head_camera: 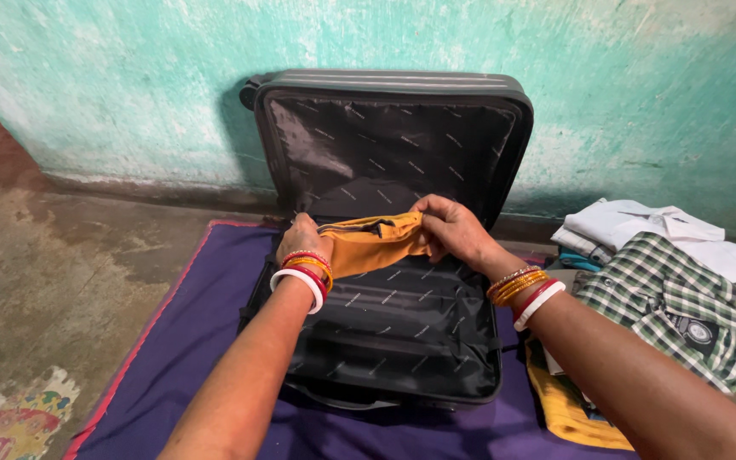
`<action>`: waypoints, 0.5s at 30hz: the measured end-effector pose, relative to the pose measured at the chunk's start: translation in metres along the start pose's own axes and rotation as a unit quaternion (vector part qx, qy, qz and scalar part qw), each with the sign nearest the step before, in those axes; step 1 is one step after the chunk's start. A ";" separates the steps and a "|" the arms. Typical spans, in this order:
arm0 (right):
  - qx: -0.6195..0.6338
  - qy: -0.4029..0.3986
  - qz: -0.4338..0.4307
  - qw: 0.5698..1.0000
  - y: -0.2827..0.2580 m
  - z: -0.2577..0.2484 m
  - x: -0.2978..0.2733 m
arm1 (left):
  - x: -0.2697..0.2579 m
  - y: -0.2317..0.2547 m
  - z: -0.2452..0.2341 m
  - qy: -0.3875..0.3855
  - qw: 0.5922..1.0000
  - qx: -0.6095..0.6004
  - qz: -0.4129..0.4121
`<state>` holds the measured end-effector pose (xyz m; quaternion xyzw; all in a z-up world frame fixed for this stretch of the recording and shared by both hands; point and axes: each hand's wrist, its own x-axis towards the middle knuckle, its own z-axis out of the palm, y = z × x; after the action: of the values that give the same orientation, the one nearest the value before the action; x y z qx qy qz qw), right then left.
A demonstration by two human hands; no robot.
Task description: The person packs folded clothes into an open black suitcase on the floor by hand, placing a yellow shirt, a green plaid shirt, and a white shirt inside.
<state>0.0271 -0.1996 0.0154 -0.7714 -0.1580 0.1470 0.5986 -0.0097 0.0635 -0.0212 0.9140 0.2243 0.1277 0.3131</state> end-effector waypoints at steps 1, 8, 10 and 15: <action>0.013 0.007 0.020 1.000 -0.002 0.001 -0.001 | -0.001 0.001 -0.001 -0.004 1.000 -0.001 -0.002; 0.109 0.042 0.050 0.992 0.000 -0.003 0.002 | -0.008 0.010 -0.003 -0.076 0.992 -0.071 -0.065; 0.132 0.071 0.050 0.987 0.003 -0.005 0.005 | -0.001 0.004 0.009 -0.115 0.983 -0.124 -0.075; 0.106 0.166 0.025 0.980 0.008 -0.009 0.011 | 0.026 -0.025 0.056 -0.145 0.978 -0.102 0.108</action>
<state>0.0413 -0.2051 0.0093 -0.7208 -0.0206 0.0478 0.6912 0.0252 0.0650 -0.0776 0.9047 0.0620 0.0496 0.4186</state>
